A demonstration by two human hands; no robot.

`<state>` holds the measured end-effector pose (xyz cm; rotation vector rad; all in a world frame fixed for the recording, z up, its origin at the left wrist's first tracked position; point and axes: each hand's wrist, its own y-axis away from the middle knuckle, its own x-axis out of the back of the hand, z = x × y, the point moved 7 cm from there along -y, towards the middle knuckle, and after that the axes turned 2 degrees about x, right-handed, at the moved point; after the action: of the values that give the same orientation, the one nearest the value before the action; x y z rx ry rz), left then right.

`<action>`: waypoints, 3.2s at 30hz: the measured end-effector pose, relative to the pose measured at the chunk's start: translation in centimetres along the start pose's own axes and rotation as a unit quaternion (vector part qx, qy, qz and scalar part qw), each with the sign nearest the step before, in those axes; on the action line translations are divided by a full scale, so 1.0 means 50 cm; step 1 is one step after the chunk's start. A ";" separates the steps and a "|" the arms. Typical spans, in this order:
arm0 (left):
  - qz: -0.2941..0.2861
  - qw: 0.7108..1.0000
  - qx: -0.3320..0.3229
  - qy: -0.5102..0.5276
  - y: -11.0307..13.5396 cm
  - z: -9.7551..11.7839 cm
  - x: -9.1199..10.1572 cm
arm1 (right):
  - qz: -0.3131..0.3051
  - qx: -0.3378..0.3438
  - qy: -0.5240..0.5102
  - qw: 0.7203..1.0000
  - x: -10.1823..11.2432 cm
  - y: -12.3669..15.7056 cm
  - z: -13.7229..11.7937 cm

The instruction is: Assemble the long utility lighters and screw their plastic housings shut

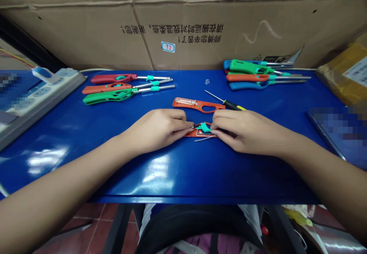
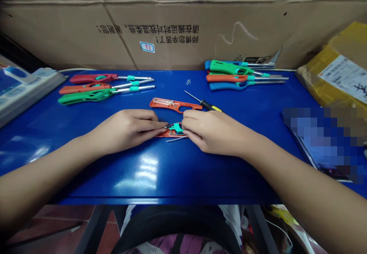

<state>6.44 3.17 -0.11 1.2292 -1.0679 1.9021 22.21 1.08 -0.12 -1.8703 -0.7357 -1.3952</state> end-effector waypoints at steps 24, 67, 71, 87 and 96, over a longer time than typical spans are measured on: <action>-0.025 0.994 -0.054 -0.093 -0.004 0.029 0.003 | -0.016 0.039 0.057 0.997 0.007 0.001 -0.021; -0.002 0.999 -0.034 0.042 0.001 0.011 0.008 | 0.016 -0.216 -0.250 0.944 -0.008 -0.002 0.050; 0.000 0.999 -0.032 0.027 0.000 0.011 0.008 | 0.024 -0.120 -0.178 0.976 0.011 -0.006 0.025; -0.015 0.999 -0.026 0.031 -0.004 0.012 0.003 | 0.000 -0.053 -0.111 0.992 0.017 -0.005 -0.005; -0.011 0.998 -0.047 0.027 -0.003 0.024 0.009 | 0.004 -0.094 -0.160 0.983 0.012 -0.010 0.008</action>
<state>6.91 2.24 0.61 1.1273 -1.0973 1.8367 22.21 1.72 0.45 -2.2761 -0.7713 -1.2071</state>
